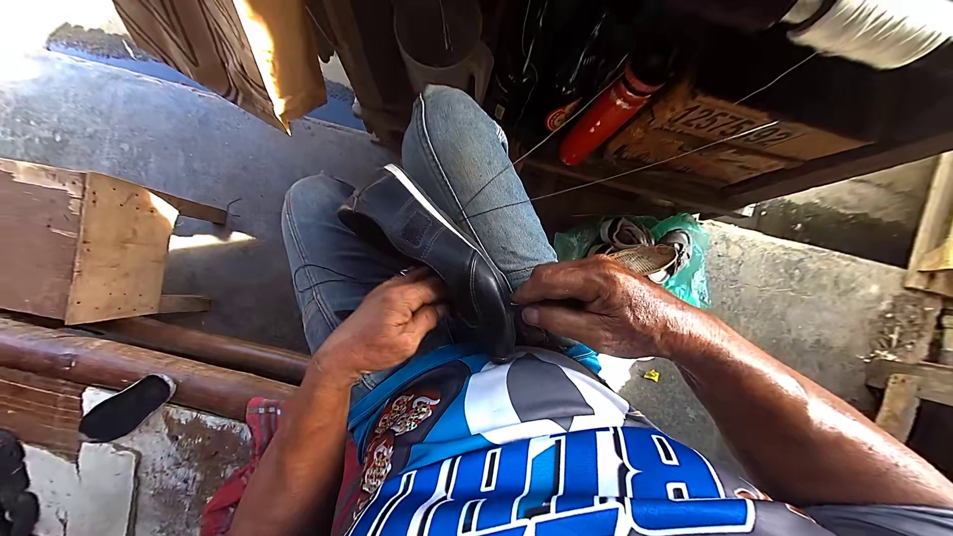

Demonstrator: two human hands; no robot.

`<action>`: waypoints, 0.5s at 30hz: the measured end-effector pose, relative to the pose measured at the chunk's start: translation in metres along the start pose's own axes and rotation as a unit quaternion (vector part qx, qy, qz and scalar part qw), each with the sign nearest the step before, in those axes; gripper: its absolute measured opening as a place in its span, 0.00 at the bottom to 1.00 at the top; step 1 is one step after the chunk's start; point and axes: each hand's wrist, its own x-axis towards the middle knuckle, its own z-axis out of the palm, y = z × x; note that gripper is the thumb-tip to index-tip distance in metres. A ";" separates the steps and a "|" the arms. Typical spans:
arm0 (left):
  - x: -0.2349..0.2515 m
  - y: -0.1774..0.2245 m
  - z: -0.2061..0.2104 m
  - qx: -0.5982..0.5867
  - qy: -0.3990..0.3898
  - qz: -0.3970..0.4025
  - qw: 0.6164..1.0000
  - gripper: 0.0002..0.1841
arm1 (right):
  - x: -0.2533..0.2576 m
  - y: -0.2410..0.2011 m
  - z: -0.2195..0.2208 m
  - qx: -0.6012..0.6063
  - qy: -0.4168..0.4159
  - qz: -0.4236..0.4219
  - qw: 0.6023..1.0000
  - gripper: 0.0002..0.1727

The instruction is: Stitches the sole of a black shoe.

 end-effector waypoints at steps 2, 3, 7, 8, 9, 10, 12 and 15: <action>0.003 -0.003 -0.002 0.010 -0.023 0.008 1.000 0.10 | -0.002 0.000 0.001 0.002 0.000 0.007 1.000 0.10; 0.003 -0.004 -0.004 -0.002 -0.025 0.008 1.000 0.10 | -0.003 0.001 0.001 0.004 -0.002 0.009 1.000 0.11; -0.002 -0.010 -0.005 -0.023 -0.024 -0.003 0.999 0.09 | -0.001 0.001 0.004 0.001 -0.007 0.010 1.000 0.12; -0.002 -0.009 -0.004 -0.012 -0.016 -0.009 1.000 0.10 | -0.001 0.001 0.003 0.000 -0.009 0.012 1.000 0.12; -0.003 -0.008 -0.003 0.001 -0.004 -0.015 1.000 0.11 | 0.000 0.001 0.002 0.002 -0.010 0.012 1.000 0.12; -0.004 -0.006 -0.003 0.010 0.008 -0.021 1.000 0.12 | 0.000 0.001 0.002 0.003 -0.010 0.012 1.000 0.12; -0.008 -0.002 -0.008 0.009 0.013 -0.031 0.999 0.14 | 0.000 0.001 0.001 0.004 -0.011 0.011 1.000 0.12; -0.022 0.002 -0.024 -0.083 -0.013 0.000 0.996 0.14 | -0.001 0.002 0.001 0.008 -0.008 0.011 1.000 0.12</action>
